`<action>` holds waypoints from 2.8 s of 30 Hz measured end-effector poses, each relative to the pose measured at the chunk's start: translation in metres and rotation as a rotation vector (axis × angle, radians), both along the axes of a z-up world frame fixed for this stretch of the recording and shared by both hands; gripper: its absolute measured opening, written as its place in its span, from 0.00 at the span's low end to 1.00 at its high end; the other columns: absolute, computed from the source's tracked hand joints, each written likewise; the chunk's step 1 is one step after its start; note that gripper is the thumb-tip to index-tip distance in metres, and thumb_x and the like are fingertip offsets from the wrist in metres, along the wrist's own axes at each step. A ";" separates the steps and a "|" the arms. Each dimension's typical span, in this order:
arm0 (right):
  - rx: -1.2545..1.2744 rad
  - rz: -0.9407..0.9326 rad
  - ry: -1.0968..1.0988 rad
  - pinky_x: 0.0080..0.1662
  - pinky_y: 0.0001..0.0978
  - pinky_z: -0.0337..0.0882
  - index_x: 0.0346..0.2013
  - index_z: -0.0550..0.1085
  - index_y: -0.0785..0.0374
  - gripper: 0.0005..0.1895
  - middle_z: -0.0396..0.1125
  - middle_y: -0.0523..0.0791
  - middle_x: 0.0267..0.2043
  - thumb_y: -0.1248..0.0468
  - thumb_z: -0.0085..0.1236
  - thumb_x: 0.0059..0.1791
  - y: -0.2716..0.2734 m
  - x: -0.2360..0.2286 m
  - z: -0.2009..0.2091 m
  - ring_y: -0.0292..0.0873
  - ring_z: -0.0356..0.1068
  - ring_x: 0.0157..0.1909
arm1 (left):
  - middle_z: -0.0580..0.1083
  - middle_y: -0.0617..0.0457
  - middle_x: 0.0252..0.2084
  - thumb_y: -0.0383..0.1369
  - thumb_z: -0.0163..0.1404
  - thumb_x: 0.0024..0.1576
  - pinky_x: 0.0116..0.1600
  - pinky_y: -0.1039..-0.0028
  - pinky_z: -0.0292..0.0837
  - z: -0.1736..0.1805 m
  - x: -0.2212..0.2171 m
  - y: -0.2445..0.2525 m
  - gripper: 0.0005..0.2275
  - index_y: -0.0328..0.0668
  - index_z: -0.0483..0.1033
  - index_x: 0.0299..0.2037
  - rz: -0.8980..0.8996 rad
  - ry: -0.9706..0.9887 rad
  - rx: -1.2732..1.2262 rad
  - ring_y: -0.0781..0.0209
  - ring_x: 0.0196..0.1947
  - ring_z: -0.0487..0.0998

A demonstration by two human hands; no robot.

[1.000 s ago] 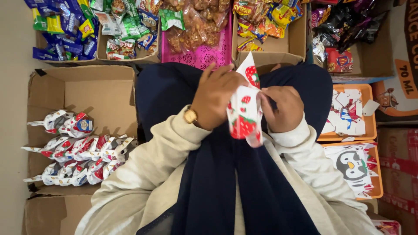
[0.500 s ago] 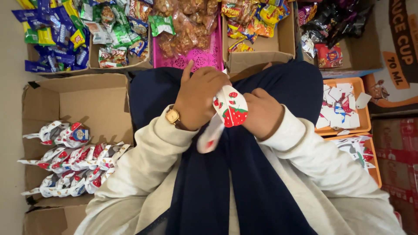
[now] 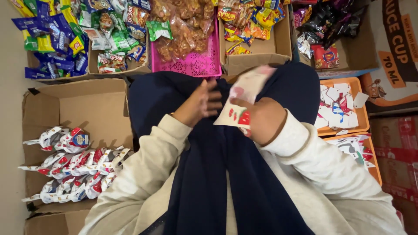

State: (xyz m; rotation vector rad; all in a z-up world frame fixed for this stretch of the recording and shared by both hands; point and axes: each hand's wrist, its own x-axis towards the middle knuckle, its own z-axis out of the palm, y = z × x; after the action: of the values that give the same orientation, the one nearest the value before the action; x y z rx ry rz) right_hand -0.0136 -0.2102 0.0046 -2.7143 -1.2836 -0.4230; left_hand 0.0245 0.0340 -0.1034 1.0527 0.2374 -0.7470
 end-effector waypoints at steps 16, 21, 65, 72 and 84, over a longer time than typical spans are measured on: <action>0.124 -0.154 0.143 0.50 0.44 0.67 0.37 0.78 0.56 0.23 0.74 0.43 0.30 0.42 0.63 0.41 0.013 -0.008 -0.022 0.48 0.74 0.35 | 0.67 0.39 0.58 0.40 0.56 0.60 0.37 0.81 0.70 0.009 0.005 0.018 0.29 0.43 0.60 0.70 0.184 -0.557 0.249 0.60 0.43 0.74; 0.021 -0.007 0.028 0.51 0.41 0.62 0.47 0.77 0.51 0.20 0.70 0.37 0.59 0.48 0.59 0.44 0.020 0.004 -0.030 0.45 0.67 0.55 | 0.55 0.40 0.72 0.36 0.63 0.54 0.65 0.42 0.60 0.071 0.006 0.013 0.38 0.58 0.57 0.75 -0.158 -0.950 0.342 0.34 0.72 0.55; 1.176 -0.713 1.762 0.46 0.39 0.80 0.70 0.65 0.45 0.28 0.59 0.46 0.71 0.53 0.56 0.54 0.234 0.334 -0.321 0.51 0.68 0.64 | 0.60 0.44 0.69 0.30 0.50 0.57 0.66 0.73 0.53 -0.023 0.089 0.130 0.20 0.38 0.72 0.60 0.657 -0.012 0.425 0.54 0.64 0.58; 1.822 -0.943 1.181 0.37 0.50 0.80 0.39 0.81 0.58 0.13 0.69 0.51 0.37 0.70 0.63 0.40 0.214 0.333 -0.304 0.51 0.71 0.40 | 0.53 0.48 0.75 0.27 0.55 0.57 0.78 0.71 0.48 -0.054 0.074 0.136 0.17 0.50 0.76 0.57 0.345 -0.382 0.840 0.49 0.77 0.51; 1.805 -0.680 1.699 0.24 0.31 0.74 0.58 0.67 0.39 0.33 0.69 0.46 0.48 0.75 0.67 0.46 0.186 0.248 -0.335 0.40 0.64 0.20 | 0.55 0.48 0.73 0.28 0.62 0.51 0.74 0.66 0.57 -0.072 0.065 0.138 0.26 0.55 0.70 0.61 0.363 -0.715 1.040 0.44 0.72 0.62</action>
State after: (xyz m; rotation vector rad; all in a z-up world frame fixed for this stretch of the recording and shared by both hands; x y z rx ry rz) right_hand 0.2345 -0.0242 -0.3307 -0.8647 0.4978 0.4825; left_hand 0.0899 0.1718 -0.1756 2.1100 0.1814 0.1817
